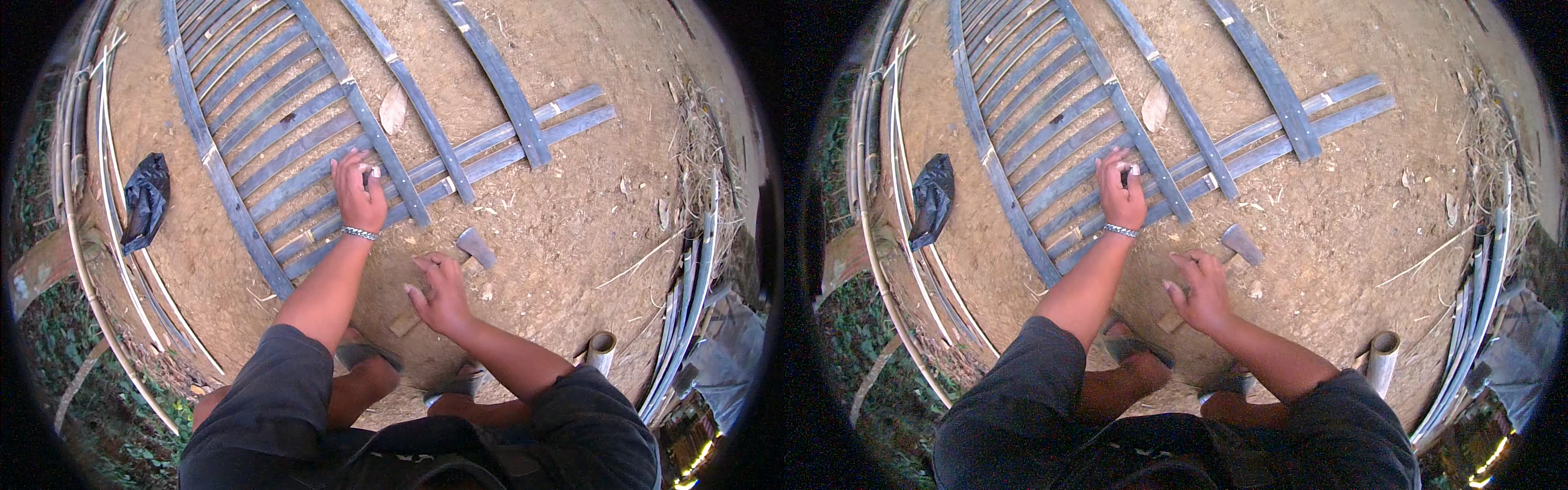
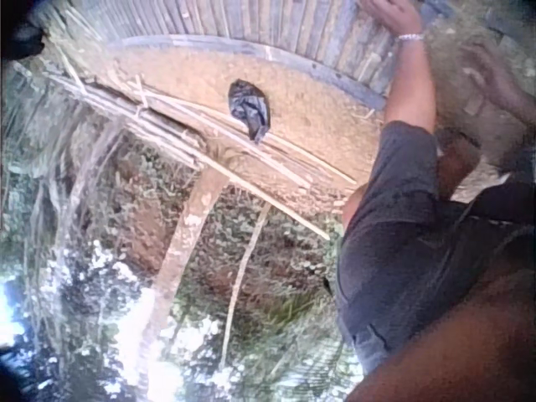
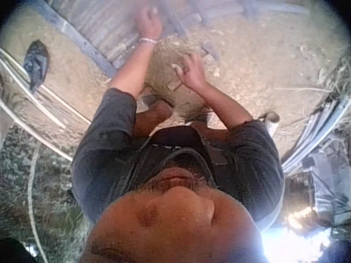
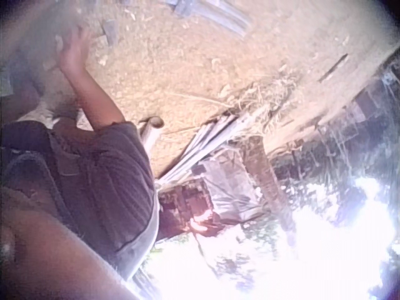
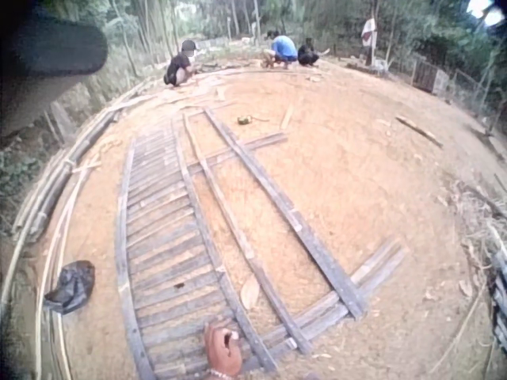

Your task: The person assembles a bamboo ladder by hand, using a hammer to drive nails into the joints where the rungs meet the side rails. The person repeatedly picks up nails from a black plastic bag and hammers them into place along the length of the ladder frame.

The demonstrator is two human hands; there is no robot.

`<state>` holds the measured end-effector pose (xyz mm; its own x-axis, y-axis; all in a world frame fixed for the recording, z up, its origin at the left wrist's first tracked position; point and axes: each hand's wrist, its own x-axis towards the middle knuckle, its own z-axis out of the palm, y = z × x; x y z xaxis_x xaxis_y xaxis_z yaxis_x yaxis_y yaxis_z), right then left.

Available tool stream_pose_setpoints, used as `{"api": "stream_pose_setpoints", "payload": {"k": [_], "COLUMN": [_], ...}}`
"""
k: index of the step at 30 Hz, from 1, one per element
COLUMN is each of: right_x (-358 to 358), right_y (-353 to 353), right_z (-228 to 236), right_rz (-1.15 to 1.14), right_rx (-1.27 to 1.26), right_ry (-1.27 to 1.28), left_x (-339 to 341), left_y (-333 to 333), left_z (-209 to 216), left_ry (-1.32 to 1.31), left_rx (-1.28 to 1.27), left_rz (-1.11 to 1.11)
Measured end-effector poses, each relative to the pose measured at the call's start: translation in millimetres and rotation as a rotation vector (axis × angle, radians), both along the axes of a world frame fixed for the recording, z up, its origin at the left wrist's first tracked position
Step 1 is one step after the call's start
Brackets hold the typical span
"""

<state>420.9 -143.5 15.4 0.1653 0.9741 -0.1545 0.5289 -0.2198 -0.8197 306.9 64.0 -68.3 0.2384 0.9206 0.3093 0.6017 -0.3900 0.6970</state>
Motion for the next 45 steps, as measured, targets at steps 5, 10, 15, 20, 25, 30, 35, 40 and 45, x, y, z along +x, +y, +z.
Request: {"api": "stream_pose_setpoints", "payload": {"k": [5, 10, 15, 20, 25, 30, 35, 40, 45], "right_x": [17, 37, 35, 20, 17, 27, 24, 11, 7], "right_y": [-6, -40, -45, -45, -66, -75, -64, -45, -62], "right_z": [-1, 11, 3, 7, 11, 5, -3, 0, -12], "right_rz": [0.092, 0.152, 0.106, 0.071, -0.038, -0.04, -0.059, -0.038, -0.17], "right_rx": [-0.059, -0.213, -0.189, -0.265, -0.548, -0.564, -0.637, -0.709, -0.587], "right_ry": [0.0, -0.033, -0.086, -0.073, -0.088, -0.114, -0.103, -0.114, -0.021], "left_x": [1, 2, 6, 7, 11, 15, 16, 15, 17], "left_y": [-1, 0, -1, 1, -2, 0, 0, 1, 1], "left_z": [5, 6, 3, 3, 8, 15, 16, 12, 15], "left_ry": [0.047, 0.007, -0.02, 0.0, 0.043, 0.097, 0.115, 0.138, 0.133], "left_rx": [-0.013, -0.036, -0.059, -0.015, -0.041, -0.069, -0.071, -0.064, -0.078], "left_rz": [-0.044, -0.028, -0.006, -0.018, 0.044, 0.071, 0.07, 0.085, 0.09]}}
